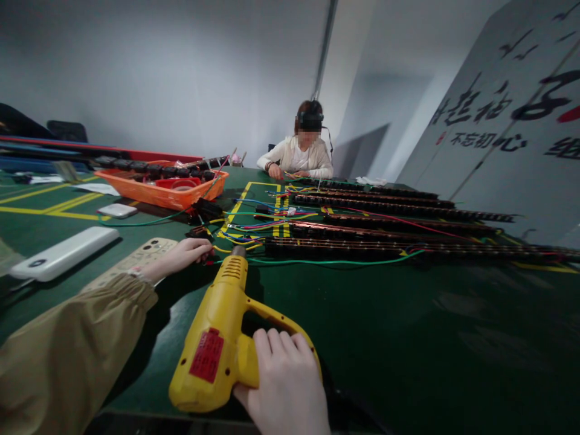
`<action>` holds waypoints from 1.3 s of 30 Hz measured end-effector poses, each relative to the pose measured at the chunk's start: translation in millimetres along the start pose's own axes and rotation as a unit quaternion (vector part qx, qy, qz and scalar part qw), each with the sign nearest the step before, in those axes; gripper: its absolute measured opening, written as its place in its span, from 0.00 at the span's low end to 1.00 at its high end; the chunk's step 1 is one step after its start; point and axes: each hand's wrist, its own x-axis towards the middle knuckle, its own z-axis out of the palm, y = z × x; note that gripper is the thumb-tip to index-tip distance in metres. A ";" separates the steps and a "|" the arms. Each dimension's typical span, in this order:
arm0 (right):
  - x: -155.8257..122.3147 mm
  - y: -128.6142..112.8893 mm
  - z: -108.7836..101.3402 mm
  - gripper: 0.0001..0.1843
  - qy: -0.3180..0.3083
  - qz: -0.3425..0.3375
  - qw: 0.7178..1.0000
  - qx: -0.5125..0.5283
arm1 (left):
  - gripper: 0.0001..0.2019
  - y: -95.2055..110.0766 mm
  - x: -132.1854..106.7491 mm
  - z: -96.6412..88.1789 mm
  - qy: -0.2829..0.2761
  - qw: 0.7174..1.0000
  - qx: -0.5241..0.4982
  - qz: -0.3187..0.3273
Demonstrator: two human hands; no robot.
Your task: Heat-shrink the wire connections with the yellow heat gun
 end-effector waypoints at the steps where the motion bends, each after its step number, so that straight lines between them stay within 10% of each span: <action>1: 1.1 -2.2 0.4 0.20 0.000 0.000 1.000 -0.004 | 0.20 -0.1 0.4 0.2 0.008 1.000 0.011 -0.004; 15: 19.5 -33.3 17.0 0.19 -0.021 -0.026 0.999 0.005 | 0.23 3.7 1.6 1.4 0.067 0.996 0.062 -0.002; 39: 3.1 4.0 2.0 0.17 0.061 -0.042 0.997 0.012 | 0.26 7.6 -3.5 2.3 0.052 0.998 0.019 -0.023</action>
